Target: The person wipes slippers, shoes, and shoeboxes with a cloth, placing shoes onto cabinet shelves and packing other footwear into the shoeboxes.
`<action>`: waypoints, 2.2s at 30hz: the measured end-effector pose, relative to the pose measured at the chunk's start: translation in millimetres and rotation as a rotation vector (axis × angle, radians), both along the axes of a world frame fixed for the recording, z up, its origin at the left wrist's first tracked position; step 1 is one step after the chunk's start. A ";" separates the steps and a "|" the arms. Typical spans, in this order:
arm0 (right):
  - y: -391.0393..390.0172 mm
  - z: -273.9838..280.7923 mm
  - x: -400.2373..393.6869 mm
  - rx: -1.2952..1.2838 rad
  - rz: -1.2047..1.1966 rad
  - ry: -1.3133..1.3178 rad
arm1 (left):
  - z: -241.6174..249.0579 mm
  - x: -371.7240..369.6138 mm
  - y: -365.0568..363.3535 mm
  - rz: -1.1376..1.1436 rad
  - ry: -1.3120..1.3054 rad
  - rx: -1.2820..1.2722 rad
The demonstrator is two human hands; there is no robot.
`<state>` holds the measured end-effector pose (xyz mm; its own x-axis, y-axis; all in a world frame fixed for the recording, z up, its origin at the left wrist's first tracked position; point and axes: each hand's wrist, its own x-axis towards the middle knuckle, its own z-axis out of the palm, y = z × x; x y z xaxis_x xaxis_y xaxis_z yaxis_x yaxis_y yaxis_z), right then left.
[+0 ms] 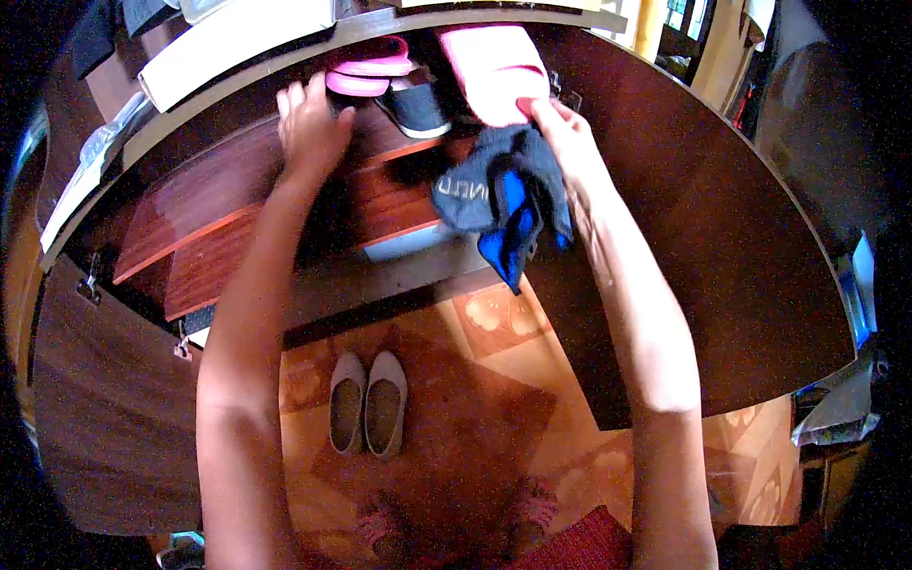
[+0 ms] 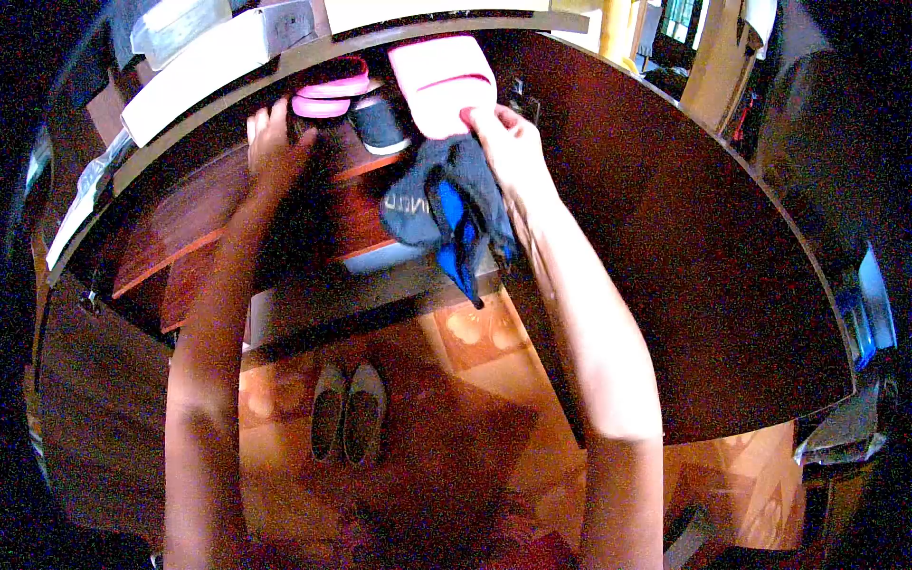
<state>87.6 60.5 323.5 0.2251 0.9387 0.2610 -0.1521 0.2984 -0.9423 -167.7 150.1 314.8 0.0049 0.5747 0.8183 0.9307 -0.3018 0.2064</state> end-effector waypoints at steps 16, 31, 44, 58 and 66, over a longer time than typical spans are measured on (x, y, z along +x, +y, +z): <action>88.1 27.0 2.3 -0.131 -0.076 0.083 | -19.1 -20.3 39.7 -0.224 -0.100 0.062; 104.8 29.0 7.1 -0.225 -0.015 0.180 | -19.8 -13.1 36.4 -0.246 -0.105 0.082; -47.8 -87.0 -20.2 -0.538 0.133 0.321 | -95.6 31.5 -138.6 -0.846 -0.519 -0.529; -86.1 -175.9 -36.2 -0.615 0.544 -0.493 | -186.5 -41.9 -245.9 -0.894 -0.265 -1.219; -69.7 -161.4 -18.5 -0.730 0.388 0.145 | -182.7 -78.9 -265.4 -0.575 -0.648 -1.312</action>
<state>69.2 -9.2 162.1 -0.1639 0.8784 -0.4489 -0.2528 -0.4772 -0.8416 -246.6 -115.3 132.1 0.3242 0.9034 -0.2807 0.4113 0.1326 0.9018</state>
